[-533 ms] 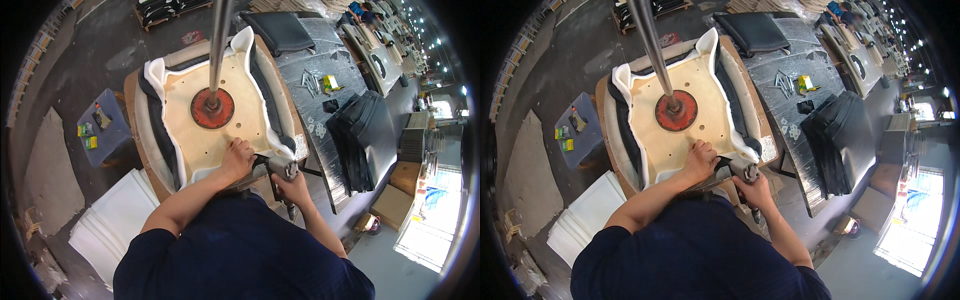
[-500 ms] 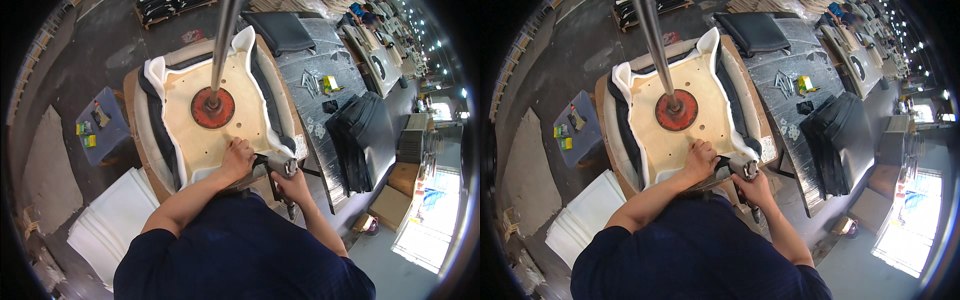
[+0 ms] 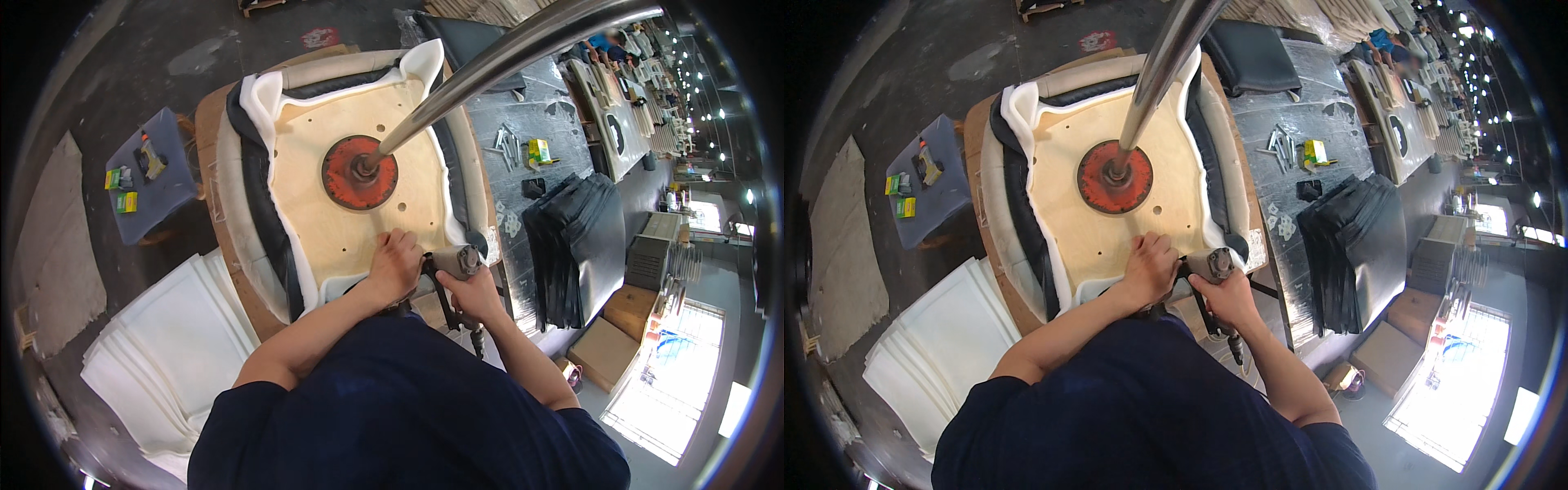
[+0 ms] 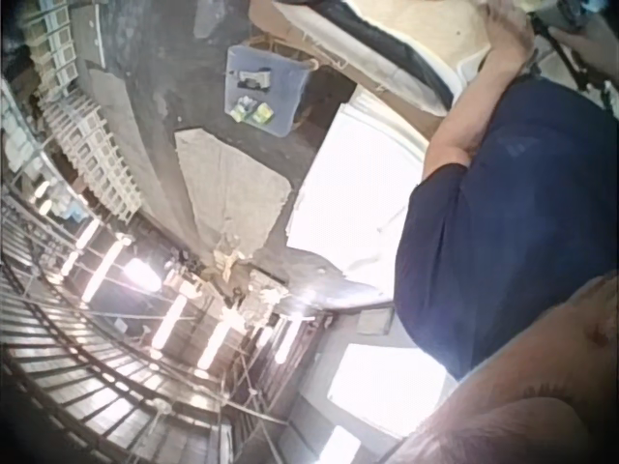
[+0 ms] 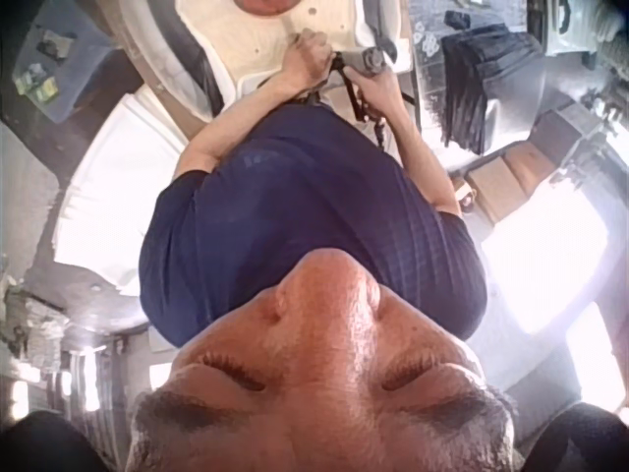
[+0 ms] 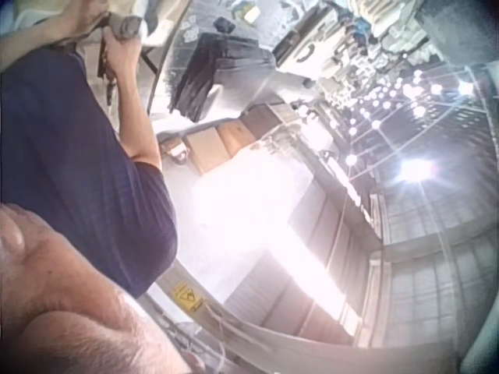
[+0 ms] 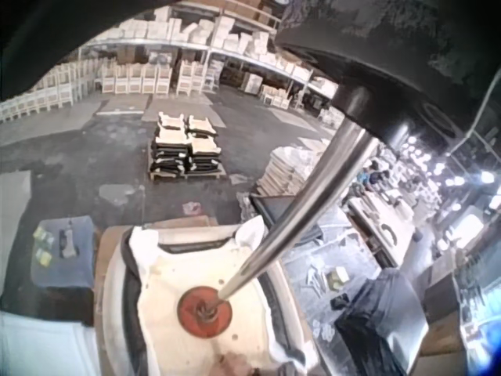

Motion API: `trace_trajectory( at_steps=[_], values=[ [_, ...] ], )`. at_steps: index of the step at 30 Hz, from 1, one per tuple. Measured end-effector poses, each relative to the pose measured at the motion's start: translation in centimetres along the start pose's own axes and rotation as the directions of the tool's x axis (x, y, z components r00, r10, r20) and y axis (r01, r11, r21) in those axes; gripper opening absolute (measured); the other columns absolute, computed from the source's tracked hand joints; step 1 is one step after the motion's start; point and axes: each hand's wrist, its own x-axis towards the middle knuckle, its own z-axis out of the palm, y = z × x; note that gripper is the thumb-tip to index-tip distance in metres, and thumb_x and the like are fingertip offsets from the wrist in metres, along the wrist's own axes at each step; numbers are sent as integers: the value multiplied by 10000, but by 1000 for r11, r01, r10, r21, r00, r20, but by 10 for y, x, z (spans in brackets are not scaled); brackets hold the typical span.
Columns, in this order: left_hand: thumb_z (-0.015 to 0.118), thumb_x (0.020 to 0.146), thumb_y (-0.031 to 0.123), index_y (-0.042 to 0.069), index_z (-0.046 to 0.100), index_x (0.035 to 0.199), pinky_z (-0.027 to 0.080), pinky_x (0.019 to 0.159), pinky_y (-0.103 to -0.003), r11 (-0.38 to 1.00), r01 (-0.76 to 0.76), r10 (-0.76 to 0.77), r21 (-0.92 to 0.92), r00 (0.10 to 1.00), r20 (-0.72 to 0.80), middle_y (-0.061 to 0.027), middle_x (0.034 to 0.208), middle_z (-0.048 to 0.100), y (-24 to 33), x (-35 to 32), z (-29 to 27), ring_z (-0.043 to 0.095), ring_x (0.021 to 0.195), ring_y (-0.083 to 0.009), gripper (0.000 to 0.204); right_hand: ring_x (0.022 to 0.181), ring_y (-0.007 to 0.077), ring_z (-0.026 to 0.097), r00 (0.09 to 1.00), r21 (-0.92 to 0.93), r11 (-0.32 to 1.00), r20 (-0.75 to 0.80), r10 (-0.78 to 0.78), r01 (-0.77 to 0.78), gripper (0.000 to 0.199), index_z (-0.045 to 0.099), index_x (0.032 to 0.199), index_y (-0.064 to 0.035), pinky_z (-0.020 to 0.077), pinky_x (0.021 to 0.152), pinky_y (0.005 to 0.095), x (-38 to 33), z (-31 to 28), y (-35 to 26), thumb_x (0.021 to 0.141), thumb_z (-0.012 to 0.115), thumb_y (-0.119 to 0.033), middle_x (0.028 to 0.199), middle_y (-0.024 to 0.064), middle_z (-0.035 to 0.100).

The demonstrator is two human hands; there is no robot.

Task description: The person uses a pneumatic staple gun to attach a white fabric cover to a chair seat base. They then place a black cushion on the seat, remove it, and cover the base with a white sheet, smoothing it into place.

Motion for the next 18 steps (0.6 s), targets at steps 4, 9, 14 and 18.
trace_trajectory(
  at_steps=[4,9,14,18],
  values=[
    [841,873,215,116,747,881,426,975,-495,999,18,-19,35,999,32,-82,1029,624,1,-3,-3,585,1072,-319,137,508,123,640,1000,-3,1000,-7,12,-12,339,767,970,22,493,486,337,1,0,-6,965,898,-291,628,30,669],
    [838,876,214,129,755,886,416,989,-498,998,68,-68,8,997,28,-76,1027,622,0,-1,-3,579,1097,-321,119,518,119,640,999,17,999,12,-50,50,328,763,1021,20,496,496,329,-5,0,-8,965,893,-276,661,32,686],
    [835,869,199,135,736,854,409,983,-497,996,82,-81,-33,996,22,-70,1013,615,3,1,-1,577,1097,-321,118,489,111,603,998,-11,998,46,-53,54,294,765,1057,19,456,470,314,1,-2,-2,1010,858,-256,625,10,648],
    [834,860,194,139,725,843,408,974,-499,997,73,-73,-21,997,-13,-71,1006,612,5,1,2,578,1097,-320,124,509,120,622,998,-9,998,4,-69,69,323,775,1070,22,479,489,329,3,-2,-4,977,881,-269,670,30,683]
  ],
)
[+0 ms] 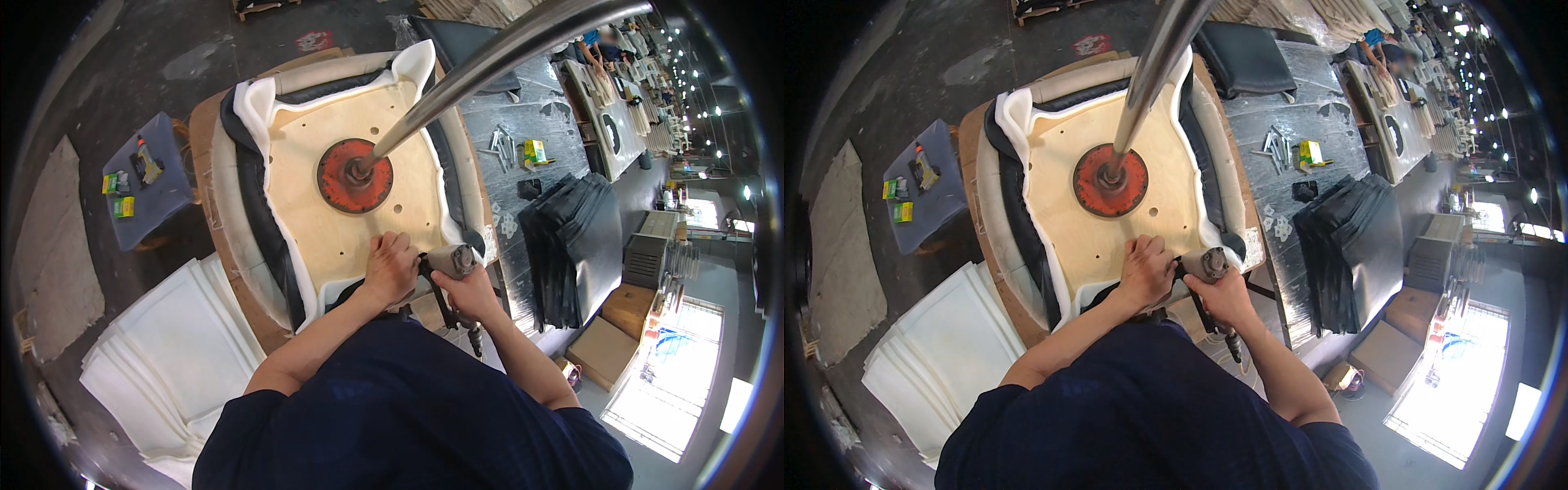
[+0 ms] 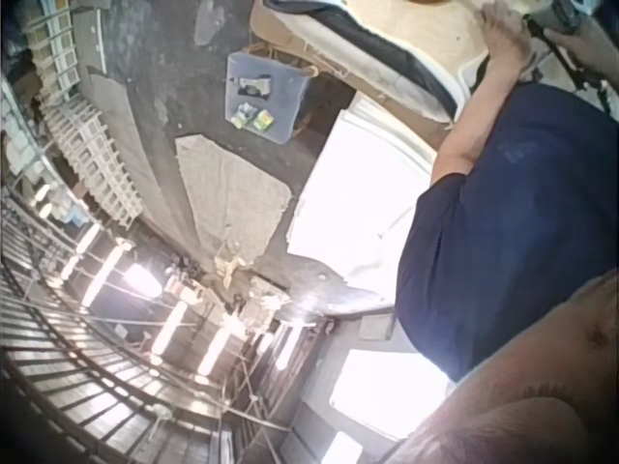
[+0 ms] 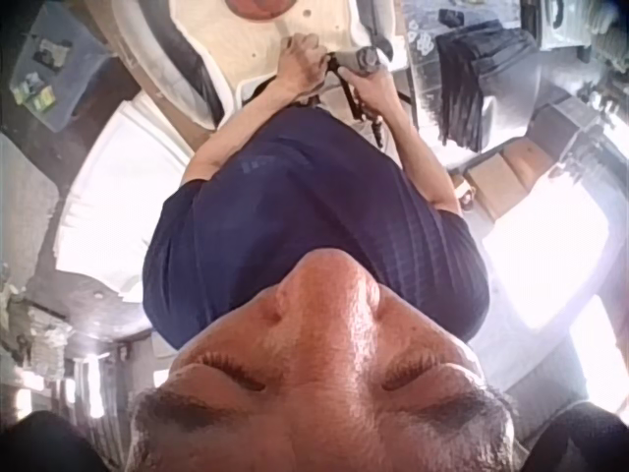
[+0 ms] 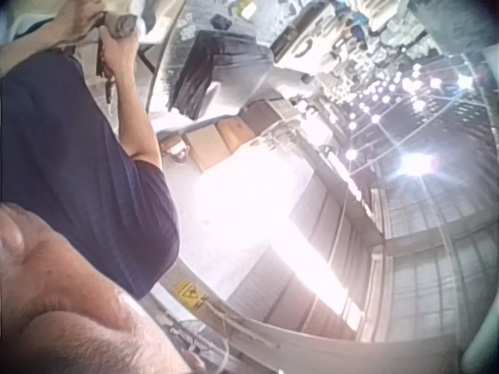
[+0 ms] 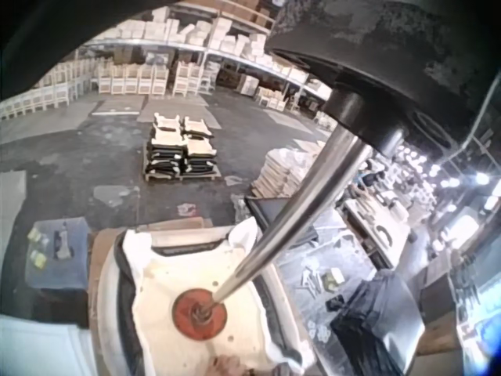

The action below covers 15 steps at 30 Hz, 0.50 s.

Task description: The person uses a pneumatic staple gun to attach a white fabric cover to a chair seat base. They then place a black cushion on the seat, remove it, and cover the base with a white sheet, smoothing it into place.

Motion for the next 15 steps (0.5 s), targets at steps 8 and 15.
trace_trajectory(
  at_steps=[8,15],
  values=[
    [836,868,232,109,755,896,425,989,-503,990,-7,3,140,1000,29,-98,1055,640,8,-2,-10,584,1123,-326,150,526,163,680,998,-75,997,-60,21,-26,382,808,1024,26,545,528,362,7,-3,-6,892,942,-307,657,88,724],
    [843,916,303,70,832,1032,425,1005,-514,912,79,-254,402,879,403,-110,1123,668,-3,-68,-108,588,1189,-330,261,1014,414,801,993,-217,972,-50,-107,94,499,809,1143,7,621,904,482,24,-11,13,869,930,-392,1029,233,825]
  ],
)
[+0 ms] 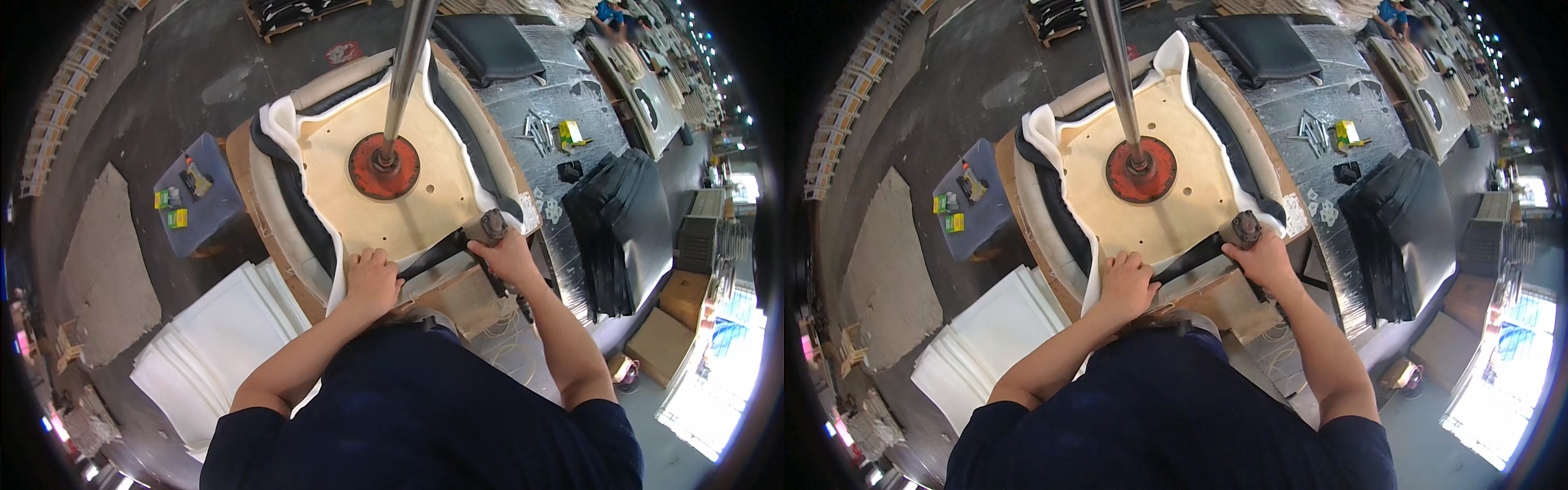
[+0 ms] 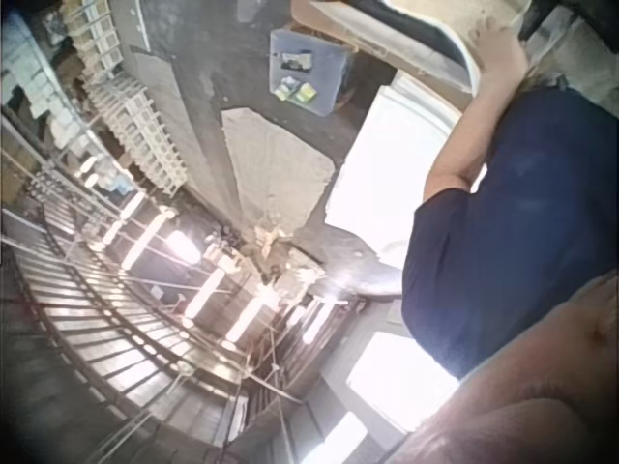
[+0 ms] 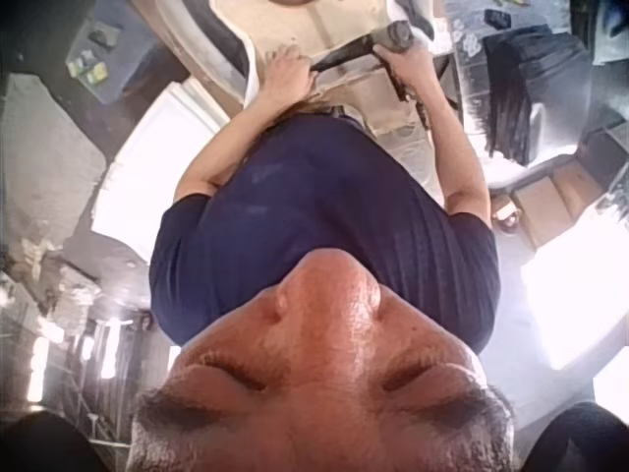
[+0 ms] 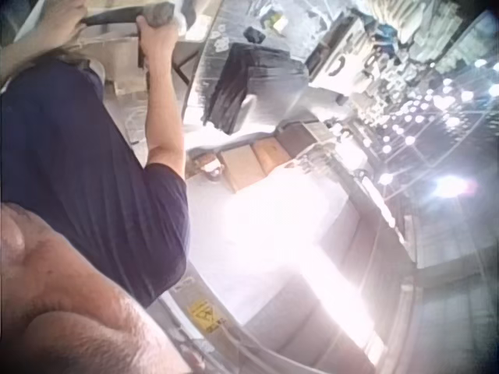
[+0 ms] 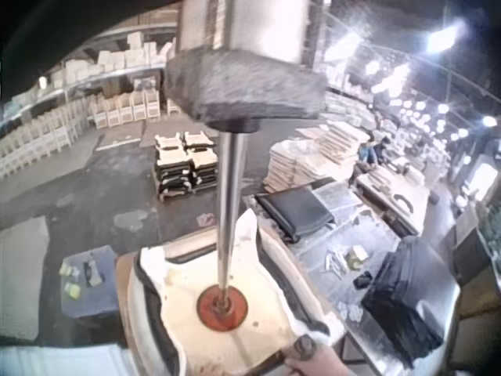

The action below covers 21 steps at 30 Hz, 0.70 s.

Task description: The person uses a pneumatic staple gun to attach a white fabric cover to a chair seat base. They then place a black cushion on the seat, remove it, and cover the base with a white sheet, smoothing it into place.

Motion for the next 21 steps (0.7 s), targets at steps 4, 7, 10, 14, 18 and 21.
trace_trajectory(
  at_steps=[4,7,10,14,18,21],
  values=[
    [839,919,307,73,835,1001,429,979,-520,994,-111,109,-21,991,-80,-117,1079,673,-5,3,13,605,1147,-340,248,1127,433,781,999,-67,998,-33,-4,2,537,796,1210,-16,605,994,495,6,-5,-3,857,937,-395,1134,256,818],
    [826,933,302,77,838,969,438,965,-524,986,-149,139,-72,982,-131,-117,1028,688,-4,14,22,619,1110,-345,228,1156,448,767,998,-104,994,-58,-29,23,556,789,1237,-27,597,1020,503,5,-10,-10,849,941,-394,1158,265,810],
    [804,958,300,86,843,943,446,957,-524,982,-153,138,-110,982,-130,-114,1007,714,-4,17,26,632,1090,-344,219,1145,463,762,992,-188,978,-70,-104,89,554,791,1250,-43,598,1012,515,6,-10,-9,848,938,-394,1154,265,809],
    [780,981,294,96,856,940,448,956,-518,984,-148,140,-94,986,-95,-111,1018,737,-3,18,19,641,1087,-338,216,1121,472,765,987,-192,977,-111,-113,90,586,777,1285,-48,606,990,524,4,-7,-5,850,935,-407,1137,262,811],
    [775,984,286,88,852,915,448,943,-509,978,-157,142,-136,983,-116,-99,1014,739,-7,20,22,641,1096,-330,223,1012,418,796,993,-161,987,-107,-47,30,572,772,1261,-25,625,896,501,4,-8,-10,866,937,-405,1076,245,818],
    [774,979,275,77,842,898,439,946,-504,974,-126,96,-187,982,-161,-90,998,734,-7,21,27,632,1082,-320,224,789,272,788,996,-16,997,-47,72,-73,504,773,1222,-19,617,717,423,-3,-18,-3,890,942,-358,965,170,813]
  ],
)
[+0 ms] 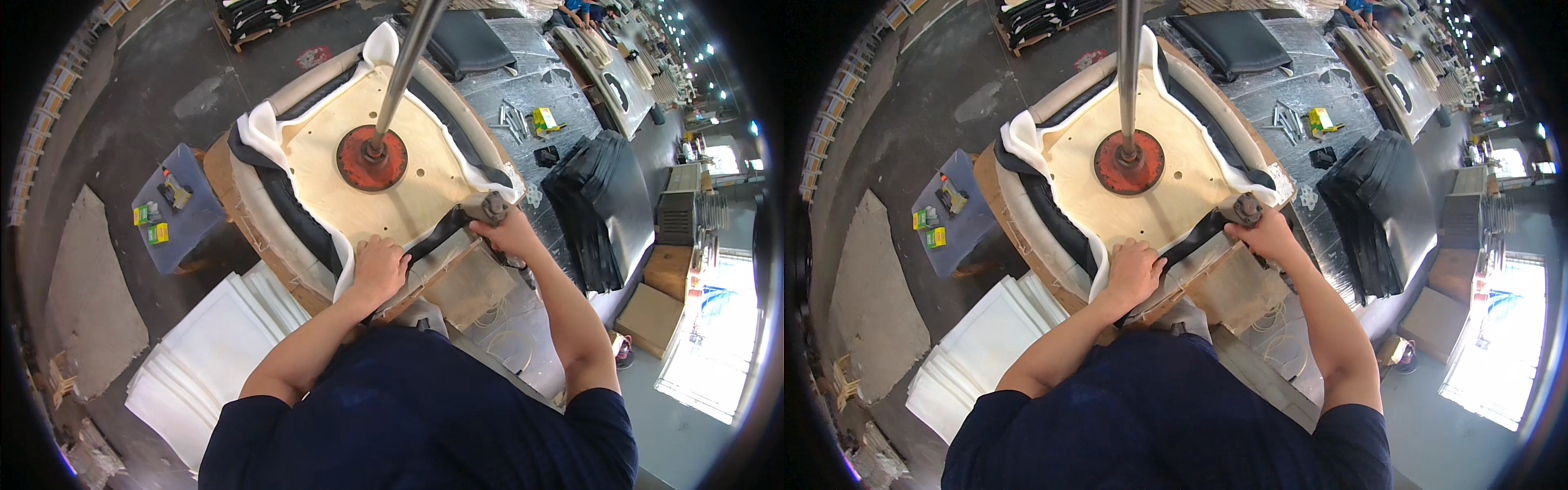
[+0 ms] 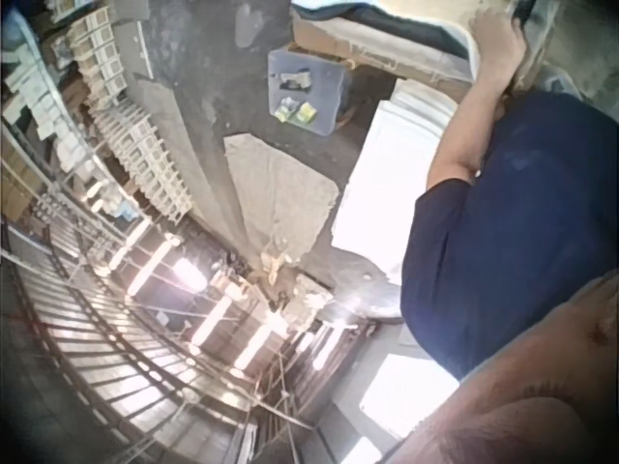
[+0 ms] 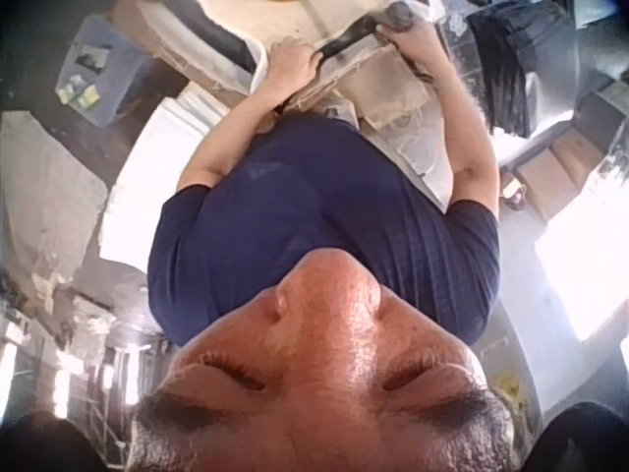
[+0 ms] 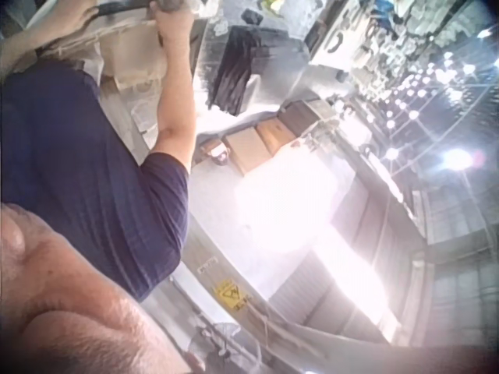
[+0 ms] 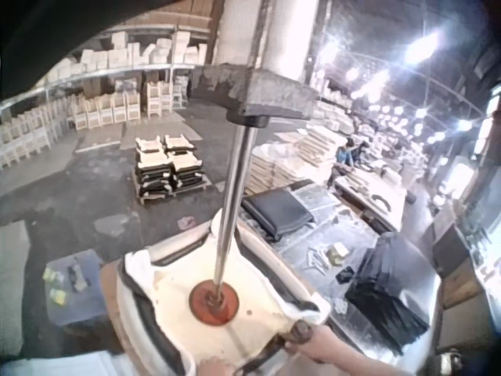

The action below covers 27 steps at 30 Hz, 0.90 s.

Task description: The person uses a pneumatic staple gun to attach a white fabric cover to a chair seat base. They then place a black cushion on the seat, remove it, and cover the base with a white sheet, smoothing it into place.

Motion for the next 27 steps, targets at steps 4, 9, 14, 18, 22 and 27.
trace_trajectory(
  at_steps=[4,9,14,18,22,27],
  values=[
    [768,973,251,65,824,881,423,958,-511,999,28,-30,-22,994,-107,-98,977,716,3,-1,-2,605,1080,-329,215,583,79,651,989,134,990,144,24,-43,378,773,1195,-26,525,540,303,-29,6,-11,937,920,-260,815,33,746],
    [781,955,234,62,779,840,415,941,-526,997,32,-47,-69,974,-220,-103,935,682,2,2,7,588,1058,-352,207,573,83,632,964,339,938,266,-21,-73,272,776,1167,-10,501,533,298,-65,47,-44,992,859,-201,749,-12,696],
    [798,928,204,73,739,800,410,937,-533,988,30,-74,-149,952,-297,-100,925,661,0,7,15,591,1046,-357,193,552,90,643,957,270,952,284,62,-142,290,783,1137,-14,497,521,303,-59,69,-57,1001,863,-258,726,3,710],
    [810,907,183,83,716,780,404,933,-522,981,42,-99,-187,946,-307,-92,921,648,1,7,17,596,1044,-351,187,530,85,640,950,146,981,302,78,-127,336,784,1146,-10,498,515,312,-52,75,-54,1007,858,-308,716,19,720],
    [806,907,183,93,709,770,397,939,-513,977,52,-115,-207,945,-306,-87,923,644,-1,8,20,594,1042,-343,190,648,160,734,954,142,985,298,47,-93,325,783,1142,-22,573,621,353,-50,76,-70,993,864,-300,819,74,781],
    [804,893,182,95,712,770,394,950,-515,980,42,-101,-197,949,-299,-88,925,646,1,6,22,589,1051,-340,177,1032,339,803,981,101,989,152,-124,109,427,731,1237,-29,612,905,437,-50,95,-59,928,899,-272,1086,179,826]
  ],
)
